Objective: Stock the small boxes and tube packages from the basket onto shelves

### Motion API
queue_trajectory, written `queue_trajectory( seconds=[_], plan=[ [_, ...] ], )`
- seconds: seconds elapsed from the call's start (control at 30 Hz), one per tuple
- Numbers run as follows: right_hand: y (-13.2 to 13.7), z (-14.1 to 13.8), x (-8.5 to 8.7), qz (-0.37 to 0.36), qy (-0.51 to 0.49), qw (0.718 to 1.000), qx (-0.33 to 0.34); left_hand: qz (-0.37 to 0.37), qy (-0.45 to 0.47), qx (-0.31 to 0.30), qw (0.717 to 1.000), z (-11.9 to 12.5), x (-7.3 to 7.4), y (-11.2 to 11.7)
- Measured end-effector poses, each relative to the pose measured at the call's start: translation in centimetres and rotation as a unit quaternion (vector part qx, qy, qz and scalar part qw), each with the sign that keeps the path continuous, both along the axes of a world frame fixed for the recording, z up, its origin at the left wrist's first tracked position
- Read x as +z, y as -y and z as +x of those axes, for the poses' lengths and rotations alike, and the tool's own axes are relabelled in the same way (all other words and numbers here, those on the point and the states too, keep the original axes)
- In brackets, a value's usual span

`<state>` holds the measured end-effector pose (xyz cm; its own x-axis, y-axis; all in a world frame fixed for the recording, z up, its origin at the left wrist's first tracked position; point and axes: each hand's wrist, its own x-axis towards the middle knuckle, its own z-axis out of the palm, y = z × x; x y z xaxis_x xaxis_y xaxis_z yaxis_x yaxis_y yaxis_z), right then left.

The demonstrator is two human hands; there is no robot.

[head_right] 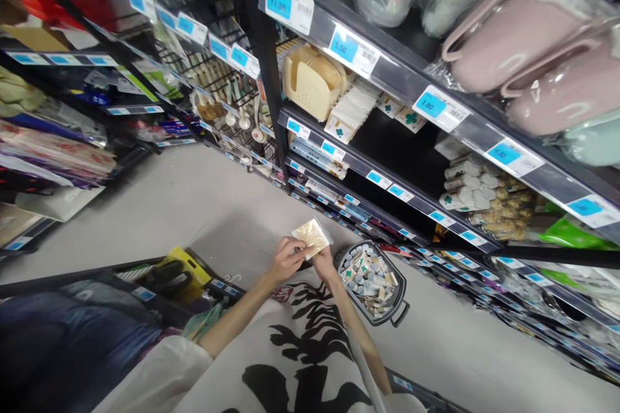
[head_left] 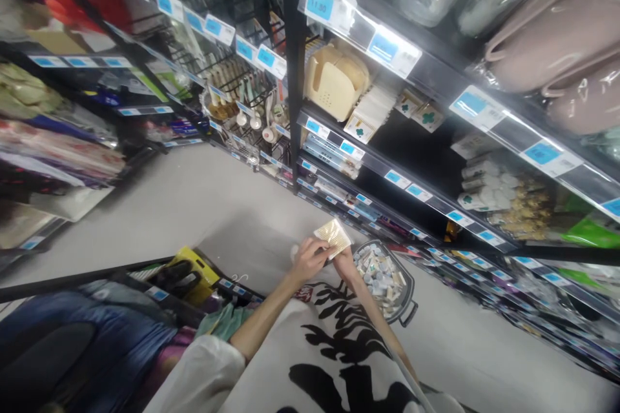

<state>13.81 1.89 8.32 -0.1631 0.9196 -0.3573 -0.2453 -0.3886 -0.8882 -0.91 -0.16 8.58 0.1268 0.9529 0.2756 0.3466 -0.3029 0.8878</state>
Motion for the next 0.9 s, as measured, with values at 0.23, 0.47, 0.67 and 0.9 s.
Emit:
queue_trajectory(
  seconds=[0.23,0.47,0.67,0.9],
  plan=[
    [-0.6,0.7,1.3,0.025,0.015,0.999,0.013,-0.001,-0.018,-0.014,1.0,-0.3,0.7,-0.4],
    [-1.1,0.6,2.4,0.006,0.018,1.0,0.013,-0.031,0.11,0.099,0.989,0.3,0.7,-0.7],
    [-1.7,0.2,2.5,-0.034,-0.001,0.999,0.001,-0.253,0.343,0.192,0.884,0.4,0.2,-1.3],
    [-1.8,-0.1,2.5,-0.037,0.016,0.999,0.018,-0.305,0.456,0.168,0.819,-0.2,-1.3,-1.1]
  ],
)
